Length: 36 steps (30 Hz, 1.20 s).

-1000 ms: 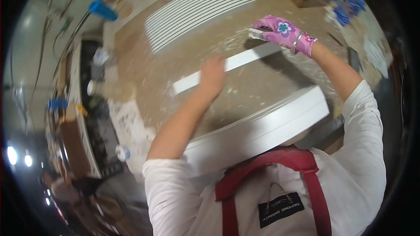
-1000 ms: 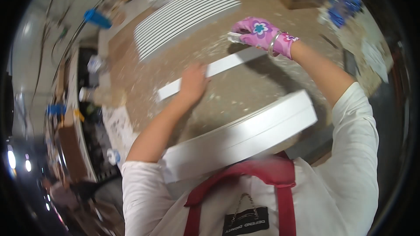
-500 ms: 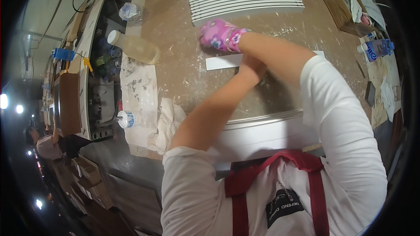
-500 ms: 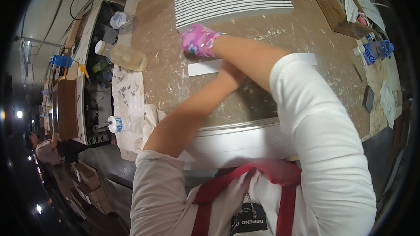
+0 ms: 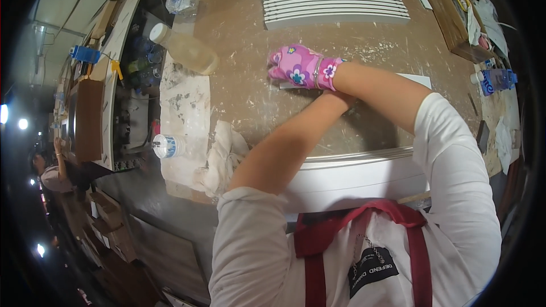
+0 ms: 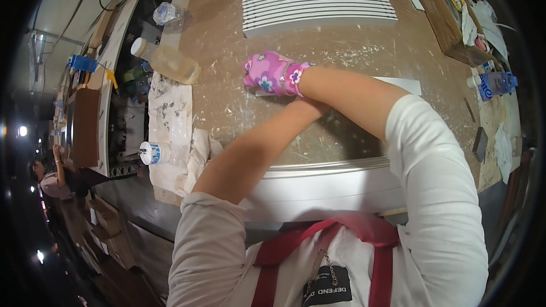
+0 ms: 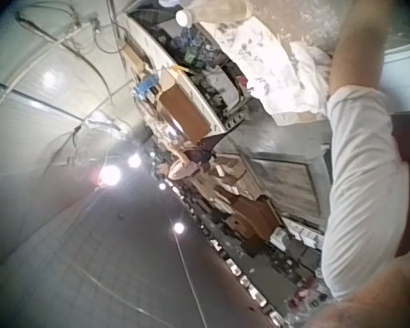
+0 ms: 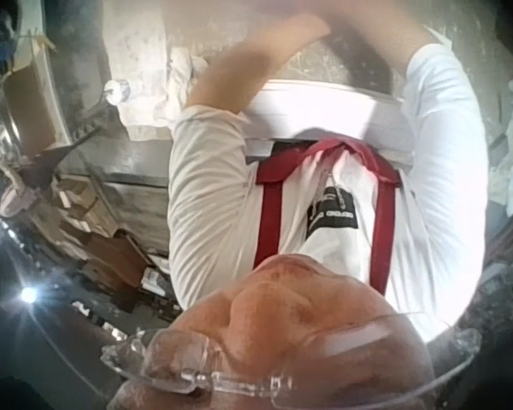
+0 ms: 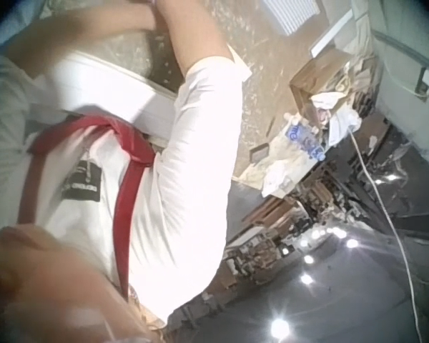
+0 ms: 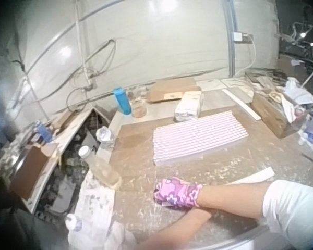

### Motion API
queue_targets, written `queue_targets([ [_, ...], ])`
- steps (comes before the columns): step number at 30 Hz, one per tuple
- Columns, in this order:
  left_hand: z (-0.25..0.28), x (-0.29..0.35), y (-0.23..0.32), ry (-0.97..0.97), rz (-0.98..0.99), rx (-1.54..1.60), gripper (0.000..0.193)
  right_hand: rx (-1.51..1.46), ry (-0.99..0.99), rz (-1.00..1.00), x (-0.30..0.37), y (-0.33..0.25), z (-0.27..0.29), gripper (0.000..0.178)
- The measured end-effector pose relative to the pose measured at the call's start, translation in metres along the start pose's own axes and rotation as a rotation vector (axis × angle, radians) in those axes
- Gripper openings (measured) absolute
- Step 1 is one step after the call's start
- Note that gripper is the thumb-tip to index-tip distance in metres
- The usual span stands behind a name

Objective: The person sands a piece of white-painted wood with a sanding block and wipes the surface to check the progress.

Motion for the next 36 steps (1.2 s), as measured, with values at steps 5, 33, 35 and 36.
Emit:
queue_targets([
  [5,-0.018,-0.008,-0.027,0.263,-0.26,0.481,0.027,0.126,-0.039,-0.001,-0.014,0.0,0.005,0.019],
  [33,0.029,-0.028,0.029,0.12,0.006,-0.678,0.043,-0.434,0.842,-1.026,0.435,0.214,0.054,0.035],
  [35,0.034,-0.022,0.031,0.18,-0.012,-0.734,0.043,-0.468,0.737,-1.068,0.4,0.201,0.048,0.036],
  [36,0.033,-0.023,0.031,0.175,-0.019,-0.737,0.043,-0.357,0.754,-1.019,0.402,0.196,0.047,0.036],
])
Point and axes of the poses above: each hand's wrist, its own x-axis away from the middle knuckle, its own z-axis out of the back of the hand, y = z × x, the point moved 6 cm from there along -x, towards the middle knuckle, and after that the axes turned 6 degrees about -x, right-handed, at the moved point
